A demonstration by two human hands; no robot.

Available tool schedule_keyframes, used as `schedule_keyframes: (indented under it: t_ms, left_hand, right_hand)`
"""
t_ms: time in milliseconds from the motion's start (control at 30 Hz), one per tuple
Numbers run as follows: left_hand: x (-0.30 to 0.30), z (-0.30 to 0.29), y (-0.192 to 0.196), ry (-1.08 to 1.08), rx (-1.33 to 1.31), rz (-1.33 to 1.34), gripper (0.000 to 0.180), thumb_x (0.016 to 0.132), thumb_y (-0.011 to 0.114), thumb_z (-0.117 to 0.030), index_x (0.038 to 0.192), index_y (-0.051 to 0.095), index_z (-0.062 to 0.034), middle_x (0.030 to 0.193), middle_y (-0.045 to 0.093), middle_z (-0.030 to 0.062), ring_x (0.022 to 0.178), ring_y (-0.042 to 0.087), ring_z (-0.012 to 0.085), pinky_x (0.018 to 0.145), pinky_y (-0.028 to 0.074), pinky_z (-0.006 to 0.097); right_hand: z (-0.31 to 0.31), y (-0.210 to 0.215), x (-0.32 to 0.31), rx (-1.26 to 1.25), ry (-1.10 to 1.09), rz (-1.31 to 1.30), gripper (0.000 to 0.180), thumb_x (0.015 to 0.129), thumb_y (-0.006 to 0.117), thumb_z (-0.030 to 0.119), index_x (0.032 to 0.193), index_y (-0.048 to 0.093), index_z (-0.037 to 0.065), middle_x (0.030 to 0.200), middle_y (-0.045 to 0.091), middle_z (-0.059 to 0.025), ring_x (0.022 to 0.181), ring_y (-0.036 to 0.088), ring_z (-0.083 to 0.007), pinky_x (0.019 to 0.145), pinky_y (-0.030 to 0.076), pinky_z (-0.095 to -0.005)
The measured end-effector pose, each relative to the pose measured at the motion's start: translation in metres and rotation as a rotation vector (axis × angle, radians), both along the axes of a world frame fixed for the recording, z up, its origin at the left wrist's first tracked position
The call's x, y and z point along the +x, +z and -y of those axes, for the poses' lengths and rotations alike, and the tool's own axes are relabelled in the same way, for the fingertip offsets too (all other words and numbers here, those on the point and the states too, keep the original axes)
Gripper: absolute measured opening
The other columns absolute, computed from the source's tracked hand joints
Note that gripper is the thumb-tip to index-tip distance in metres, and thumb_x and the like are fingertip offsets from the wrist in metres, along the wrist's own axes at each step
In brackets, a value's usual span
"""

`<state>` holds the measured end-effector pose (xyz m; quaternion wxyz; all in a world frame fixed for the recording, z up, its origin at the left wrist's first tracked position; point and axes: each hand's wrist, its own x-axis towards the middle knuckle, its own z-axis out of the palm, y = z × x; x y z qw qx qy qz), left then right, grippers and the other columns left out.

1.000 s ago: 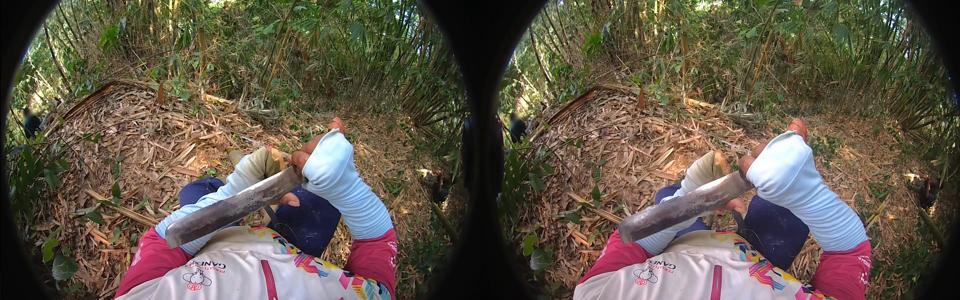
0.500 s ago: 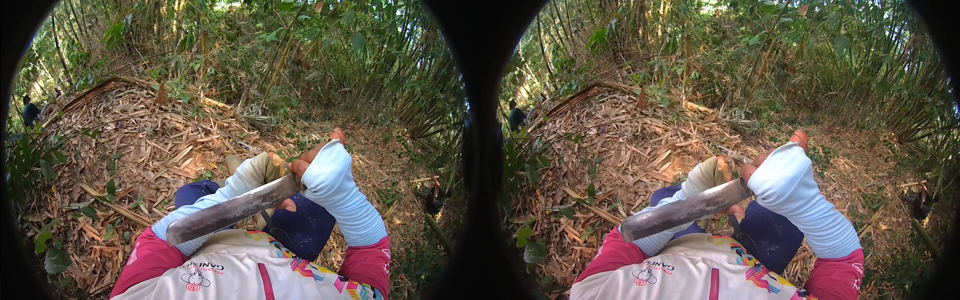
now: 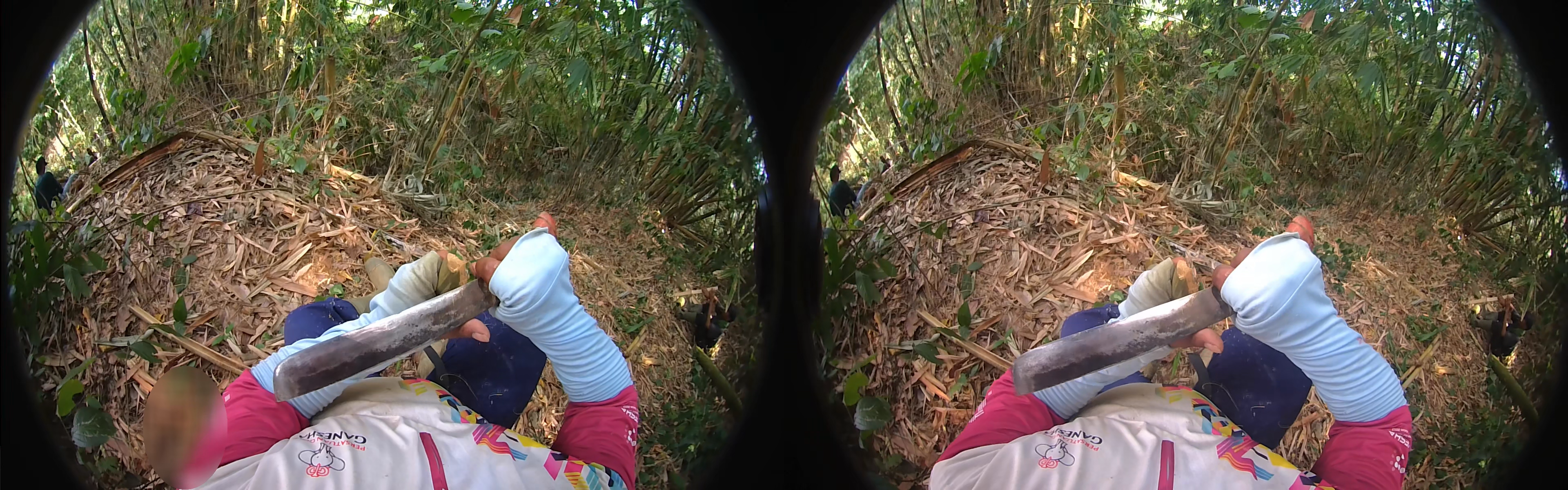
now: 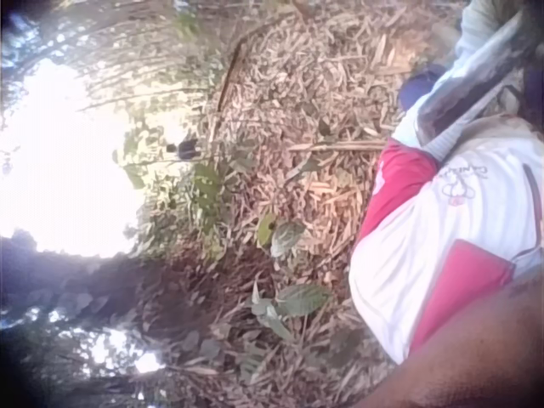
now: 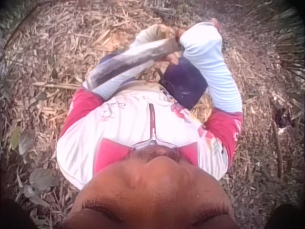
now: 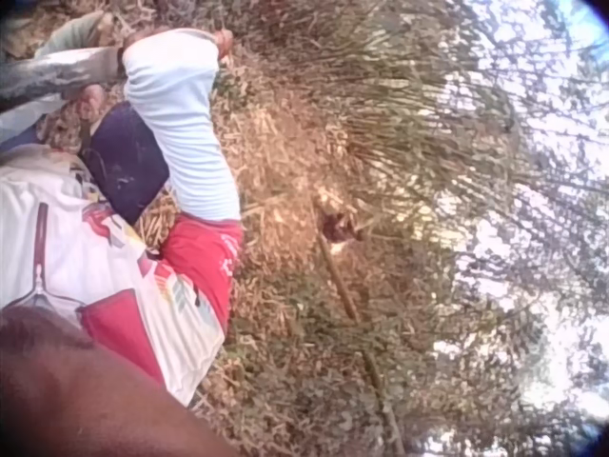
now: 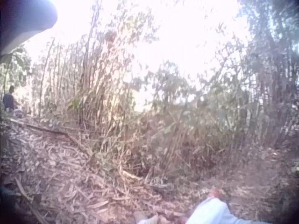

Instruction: The person sits on the forest floor and uses a large machete to split a piece of bamboo. They hold the bamboo with one hand and strike it repeatedly with the machete to separate it into thinner strips.

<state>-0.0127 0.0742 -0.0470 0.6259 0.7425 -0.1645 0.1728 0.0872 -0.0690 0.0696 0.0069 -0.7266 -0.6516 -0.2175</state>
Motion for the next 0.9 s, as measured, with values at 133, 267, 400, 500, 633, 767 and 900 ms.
schedule_keyframes:
  t_ms: [133, 267, 400, 500, 633, 767, 900]
  left_hand:
    - [0.000, 0.001, 0.001, 0.101, 0.167, 0.063, 0.048, 0.070, 0.086, -0.033, 0.100, 0.054, -0.0132, 0.093, 0.057, -0.0075, 0.080, 0.045, 0.0079, 0.072, 0.034, 0.026]
    - [-0.003, 0.000, 0.003, 0.109, 0.191, 0.125, 0.048, 0.073, 0.081, -0.041, 0.102, 0.054, -0.0134, 0.092, 0.057, -0.0068, 0.080, 0.044, 0.0109, 0.073, 0.033, 0.027]
    - [0.000, -0.002, 0.010, 0.275, 0.550, 0.356, 0.051, 0.079, 0.071, -0.053, 0.107, 0.056, -0.0134, 0.096, 0.060, -0.0041, 0.082, 0.047, 0.0153, 0.075, 0.035, 0.030]
    - [-0.001, 0.000, 0.009, 0.214, 0.454, 0.296, 0.050, 0.081, 0.068, -0.051, 0.110, 0.056, -0.0120, 0.100, 0.059, -0.0008, 0.086, 0.048, 0.0180, 0.077, 0.037, 0.034]
    - [-0.004, 0.004, 0.008, 0.060, 0.067, 0.064, 0.049, 0.084, 0.064, -0.049, 0.112, 0.055, -0.0100, 0.105, 0.058, 0.0036, 0.092, 0.050, 0.0216, 0.080, 0.039, 0.039]
    - [-0.003, 0.006, 0.005, -0.006, -0.139, -0.027, 0.048, 0.087, 0.061, -0.046, 0.115, 0.054, -0.0081, 0.110, 0.058, 0.0080, 0.097, 0.052, 0.0253, 0.083, 0.042, 0.044]
    - [-0.001, 0.004, 0.002, -0.043, -0.311, -0.066, 0.047, 0.091, 0.057, -0.044, 0.118, 0.053, -0.0061, 0.115, 0.057, 0.0124, 0.102, 0.054, 0.0289, 0.086, 0.045, 0.048]
  right_hand:
    - [0.002, 0.006, -0.001, 0.002, 0.027, 0.010, 0.009, 0.076, 0.061, 0.024, 0.071, 0.062, 0.017, 0.056, 0.054, 0.0006, 0.059, 0.060, -0.0221, 0.080, 0.039, -0.0543]
    - [0.005, -0.003, 0.002, 0.042, 0.014, -0.025, 0.009, 0.075, 0.061, 0.024, 0.072, 0.063, 0.017, 0.059, 0.057, 0.0000, 0.060, 0.060, -0.0219, 0.083, 0.038, -0.0563]
    - [0.004, 0.001, -0.002, 0.019, -0.002, -0.029, 0.008, 0.074, 0.062, 0.024, 0.072, 0.064, 0.016, 0.059, 0.058, -0.0004, 0.060, 0.061, -0.0218, 0.083, 0.038, -0.0568]
    - [0.002, 0.002, 0.000, -0.030, -0.020, 0.006, 0.007, 0.072, 0.063, 0.024, 0.072, 0.063, 0.017, 0.059, 0.057, -0.0002, 0.060, 0.061, -0.0219, 0.082, 0.039, -0.0558]
    - [0.001, 0.000, 0.007, -0.043, -0.015, 0.028, 0.006, 0.070, 0.064, 0.024, 0.071, 0.063, 0.018, 0.058, 0.056, -0.0005, 0.060, 0.061, -0.0230, 0.077, 0.041, -0.0554]
    - [0.001, -0.008, 0.015, -0.077, -0.071, 0.033, 0.006, 0.071, 0.063, 0.023, 0.072, 0.064, 0.018, 0.058, 0.056, -0.0014, 0.061, 0.061, -0.0248, 0.076, 0.040, -0.0560]
    - [-0.006, 0.001, 0.010, -0.159, -0.132, 0.035, 0.007, 0.073, 0.062, 0.023, 0.076, 0.065, 0.018, 0.059, 0.057, -0.0011, 0.064, 0.062, -0.0255, 0.077, 0.040, -0.0564]
